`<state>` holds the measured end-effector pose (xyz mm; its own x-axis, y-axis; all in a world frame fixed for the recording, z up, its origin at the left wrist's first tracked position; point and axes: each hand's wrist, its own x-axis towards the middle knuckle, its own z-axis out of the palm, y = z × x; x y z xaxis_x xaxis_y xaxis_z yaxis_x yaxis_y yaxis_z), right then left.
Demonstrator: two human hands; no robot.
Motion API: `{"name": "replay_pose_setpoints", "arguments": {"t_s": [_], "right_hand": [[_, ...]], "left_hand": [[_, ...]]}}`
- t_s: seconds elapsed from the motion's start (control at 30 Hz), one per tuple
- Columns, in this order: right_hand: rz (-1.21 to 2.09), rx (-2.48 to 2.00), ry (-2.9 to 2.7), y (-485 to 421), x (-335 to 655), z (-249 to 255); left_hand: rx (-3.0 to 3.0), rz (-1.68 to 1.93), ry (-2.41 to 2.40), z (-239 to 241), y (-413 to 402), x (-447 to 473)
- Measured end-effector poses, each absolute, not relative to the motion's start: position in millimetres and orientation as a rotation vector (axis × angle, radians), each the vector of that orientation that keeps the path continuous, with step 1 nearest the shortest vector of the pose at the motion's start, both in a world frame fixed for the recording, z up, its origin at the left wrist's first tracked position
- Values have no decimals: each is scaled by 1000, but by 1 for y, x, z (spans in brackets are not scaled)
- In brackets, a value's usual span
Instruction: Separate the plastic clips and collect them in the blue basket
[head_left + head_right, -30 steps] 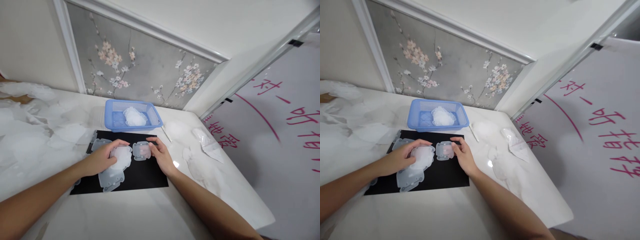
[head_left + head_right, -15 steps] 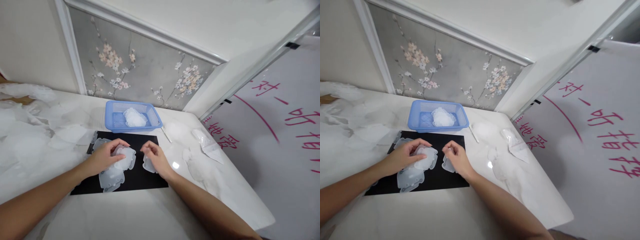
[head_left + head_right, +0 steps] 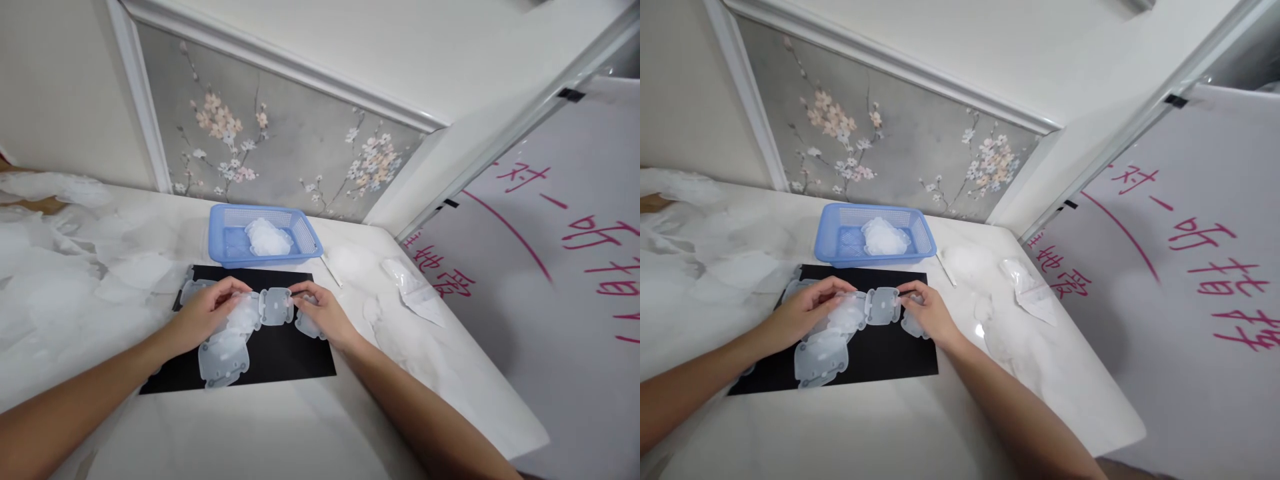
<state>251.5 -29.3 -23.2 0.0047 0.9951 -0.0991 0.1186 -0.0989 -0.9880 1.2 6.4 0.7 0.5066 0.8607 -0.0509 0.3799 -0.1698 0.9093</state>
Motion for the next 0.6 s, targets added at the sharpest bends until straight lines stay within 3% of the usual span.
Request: {"name": "replay_pose_setpoints", "arguments": {"t_s": [0.6], "right_hand": [[1054,-1317,-1409,-32,255,-26]], "left_hand": [[1739,546,1089,-1,7,0]]}}
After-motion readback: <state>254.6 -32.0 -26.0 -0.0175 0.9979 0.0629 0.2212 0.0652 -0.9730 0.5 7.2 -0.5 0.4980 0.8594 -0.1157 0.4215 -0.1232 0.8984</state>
